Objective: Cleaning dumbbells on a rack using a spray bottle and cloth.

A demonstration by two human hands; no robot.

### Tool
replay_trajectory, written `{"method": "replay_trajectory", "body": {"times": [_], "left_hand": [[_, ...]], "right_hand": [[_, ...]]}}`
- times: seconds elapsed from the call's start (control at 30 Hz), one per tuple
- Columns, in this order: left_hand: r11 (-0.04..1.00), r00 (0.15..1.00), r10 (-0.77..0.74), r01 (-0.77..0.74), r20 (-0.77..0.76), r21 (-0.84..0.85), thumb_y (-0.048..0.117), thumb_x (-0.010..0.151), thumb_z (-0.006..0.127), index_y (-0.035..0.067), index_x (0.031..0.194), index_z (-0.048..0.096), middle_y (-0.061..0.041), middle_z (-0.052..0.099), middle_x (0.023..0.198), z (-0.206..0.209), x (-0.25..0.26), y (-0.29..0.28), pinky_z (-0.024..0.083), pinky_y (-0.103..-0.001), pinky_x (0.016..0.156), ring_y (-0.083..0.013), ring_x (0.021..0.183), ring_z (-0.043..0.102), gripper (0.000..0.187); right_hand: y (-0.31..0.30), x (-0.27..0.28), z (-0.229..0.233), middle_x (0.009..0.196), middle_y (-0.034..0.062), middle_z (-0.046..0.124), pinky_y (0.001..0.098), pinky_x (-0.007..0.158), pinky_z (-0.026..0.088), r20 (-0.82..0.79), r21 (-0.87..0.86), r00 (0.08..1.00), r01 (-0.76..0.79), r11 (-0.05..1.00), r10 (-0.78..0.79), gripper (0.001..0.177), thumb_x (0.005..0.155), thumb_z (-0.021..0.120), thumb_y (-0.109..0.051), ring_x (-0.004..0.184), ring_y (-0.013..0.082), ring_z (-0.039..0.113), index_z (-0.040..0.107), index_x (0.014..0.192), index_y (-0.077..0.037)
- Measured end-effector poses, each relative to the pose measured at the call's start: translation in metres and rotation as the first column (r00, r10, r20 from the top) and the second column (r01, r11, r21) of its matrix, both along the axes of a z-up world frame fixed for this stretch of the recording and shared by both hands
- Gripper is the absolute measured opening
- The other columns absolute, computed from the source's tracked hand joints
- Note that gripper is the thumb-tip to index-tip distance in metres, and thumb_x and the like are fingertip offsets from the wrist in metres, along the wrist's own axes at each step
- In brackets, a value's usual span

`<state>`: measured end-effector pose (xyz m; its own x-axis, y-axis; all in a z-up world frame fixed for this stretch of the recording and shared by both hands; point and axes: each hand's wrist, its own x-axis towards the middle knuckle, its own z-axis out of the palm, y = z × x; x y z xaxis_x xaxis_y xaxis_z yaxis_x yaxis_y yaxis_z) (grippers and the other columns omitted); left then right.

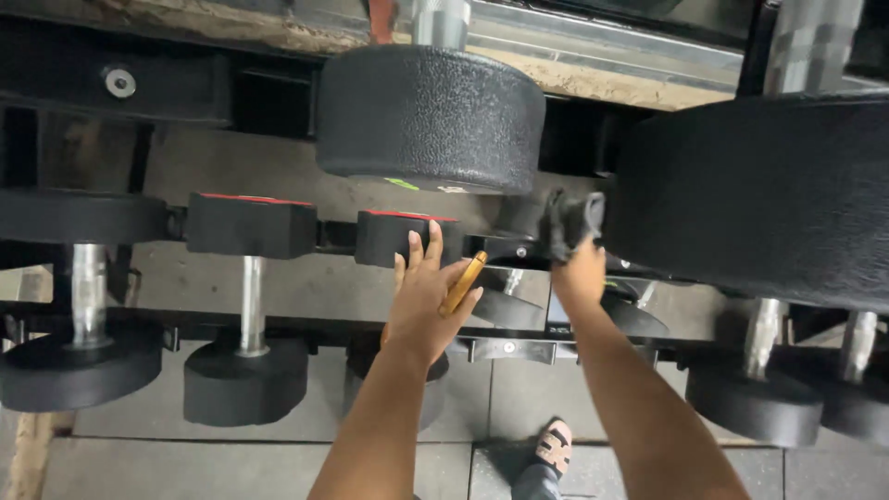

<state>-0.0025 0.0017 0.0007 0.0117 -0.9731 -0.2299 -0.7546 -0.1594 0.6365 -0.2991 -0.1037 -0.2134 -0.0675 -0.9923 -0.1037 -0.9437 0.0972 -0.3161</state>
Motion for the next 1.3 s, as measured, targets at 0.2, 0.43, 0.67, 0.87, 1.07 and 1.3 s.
{"method": "replay_trajectory", "body": {"times": [0.2,0.43,0.67,0.87,1.07,1.3], "left_hand": [[0.998,0.998,-0.001,-0.002,-0.059,-0.061,0.036,0.086,0.073,0.029,0.134,0.067,-0.019,0.017,0.166,0.007,0.002,0.000,0.011,-0.058,0.121,-0.0451,0.152,0.015,0.049],[0.984,0.996,0.027,-0.041,-0.086,-0.175,0.035,0.088,0.073,0.022,0.129,0.071,-0.021,0.022,0.166,-0.016,-0.003,0.007,0.013,-0.060,0.120,-0.0468,0.152,0.017,0.044],[0.976,0.994,0.095,-0.102,-0.045,-0.194,0.036,0.087,0.074,0.023,0.129,0.070,-0.019,0.027,0.164,-0.004,-0.015,0.019,0.016,-0.065,0.119,-0.0451,0.153,0.020,0.044],[0.929,0.964,0.222,-0.254,-0.145,-0.270,0.030,0.092,0.072,0.024,0.137,0.064,-0.017,0.031,0.166,0.013,-0.027,0.059,0.017,-0.068,0.118,-0.0460,0.154,0.020,0.046],[0.854,0.933,0.292,-0.354,-0.212,-0.380,0.026,0.095,0.072,0.020,0.141,0.062,-0.014,0.043,0.163,0.015,-0.067,0.084,0.022,-0.062,0.123,-0.0460,0.154,0.029,0.048],[0.821,0.874,0.396,-0.475,-0.284,-0.318,0.030,0.090,0.074,0.022,0.142,0.059,-0.013,0.051,0.156,-0.021,-0.115,0.112,0.022,-0.068,0.119,-0.0491,0.151,0.035,0.055]], "right_hand": [[0.008,0.122,-0.005,0.125,0.0231,0.068,0.0501,0.105,0.048,0.729,-0.002,0.670,-0.206,0.978,0.142,0.050,0.080,0.068,-0.009,0.119,0.0465,0.060,0.065,0.130,-0.009],[0.004,0.107,0.051,0.138,0.0184,0.059,0.0525,0.115,0.033,0.268,-0.189,0.753,-0.570,0.799,0.601,0.056,0.065,0.073,-0.005,0.136,0.0408,0.046,0.068,0.121,-0.006],[0.004,0.054,0.057,0.144,0.0186,0.057,0.0479,0.119,0.036,-0.144,-0.146,0.637,-0.770,0.620,0.757,0.040,0.071,0.072,-0.003,0.141,0.0361,0.046,0.070,0.110,-0.008],[-0.019,-0.014,0.107,0.129,0.0137,0.064,0.0473,0.102,0.049,-0.241,0.114,0.782,-0.565,0.817,0.575,0.039,0.082,0.066,0.001,0.126,0.0362,0.057,0.067,0.118,-0.014],[0.002,-0.056,0.062,0.139,0.0244,0.054,0.0509,0.105,0.043,-0.131,-0.007,0.862,-0.495,0.869,0.490,0.053,0.067,0.071,0.004,0.129,0.0451,0.049,0.063,0.119,-0.005],[0.048,-0.076,0.013,0.149,0.0309,0.051,0.0535,0.123,0.030,-0.029,-0.250,0.870,-0.482,0.839,0.492,0.050,0.068,0.064,0.007,0.142,0.0460,0.043,0.060,0.117,-0.002]]}}
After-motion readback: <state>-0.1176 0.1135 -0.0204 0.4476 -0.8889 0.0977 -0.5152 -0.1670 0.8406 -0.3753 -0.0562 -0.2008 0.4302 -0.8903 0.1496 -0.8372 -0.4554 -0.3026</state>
